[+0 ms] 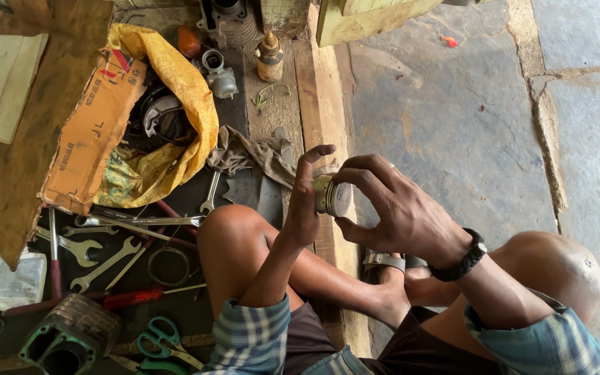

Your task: Cleaning a motorcycle piston with a file and installing piston rings.

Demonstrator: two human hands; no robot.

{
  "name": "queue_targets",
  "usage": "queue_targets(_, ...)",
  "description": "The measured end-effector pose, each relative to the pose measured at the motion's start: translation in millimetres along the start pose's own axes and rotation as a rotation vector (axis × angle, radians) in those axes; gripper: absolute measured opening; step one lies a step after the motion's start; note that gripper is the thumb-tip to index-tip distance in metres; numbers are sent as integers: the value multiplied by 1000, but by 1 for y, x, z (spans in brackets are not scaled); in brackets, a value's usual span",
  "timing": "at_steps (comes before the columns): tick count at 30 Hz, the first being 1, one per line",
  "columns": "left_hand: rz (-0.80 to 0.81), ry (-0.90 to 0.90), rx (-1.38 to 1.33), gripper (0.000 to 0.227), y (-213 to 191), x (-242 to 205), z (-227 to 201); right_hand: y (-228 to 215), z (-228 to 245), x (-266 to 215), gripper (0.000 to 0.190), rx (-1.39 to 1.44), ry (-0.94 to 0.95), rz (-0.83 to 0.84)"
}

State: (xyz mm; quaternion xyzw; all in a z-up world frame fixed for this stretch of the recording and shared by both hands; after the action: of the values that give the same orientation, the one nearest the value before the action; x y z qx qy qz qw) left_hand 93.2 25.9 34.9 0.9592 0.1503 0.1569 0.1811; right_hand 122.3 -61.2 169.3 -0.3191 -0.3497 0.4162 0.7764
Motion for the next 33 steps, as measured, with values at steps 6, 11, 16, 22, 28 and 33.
queue_targets(6, -1, 8, 14, 91, 0, 0, -1, -1, 2, 0, 67, -11, -30, -9)
queue_targets(11, 32, -16, -39, 91, 1, -3, 5, -5, 5, 0, 65, -40, -91, -36)
queue_targets(16, 33, -31, -28, 91, 3, 0, 0, -4, 5, -3, 65, -27, -121, -65)
queue_targets(22, 25, -28, 16, 91, 2, 0, -2, -4, 6, -2, 62, -22, -96, -115)
queue_targets(28, 6, -34, 1, 89, -2, -2, -1, -3, 7, -1, 59, 7, -55, -166)
queue_targets(33, 8, -15, -3, 86, -2, -1, -4, -4, 5, -1, 60, 5, -28, -184)
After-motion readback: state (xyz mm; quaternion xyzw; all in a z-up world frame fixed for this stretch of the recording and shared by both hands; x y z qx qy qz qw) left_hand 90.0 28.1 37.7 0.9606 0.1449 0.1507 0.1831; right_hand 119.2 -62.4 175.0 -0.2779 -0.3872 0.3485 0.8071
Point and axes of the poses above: each hand's wrist, its own x-axis towards the middle knuckle, its own y-axis out of the palm, z = x × y, the point moved 10 cm from there along x, towards the middle knuckle, and after that the axes turned 4 degrees about -z, right-handed, at the moved point
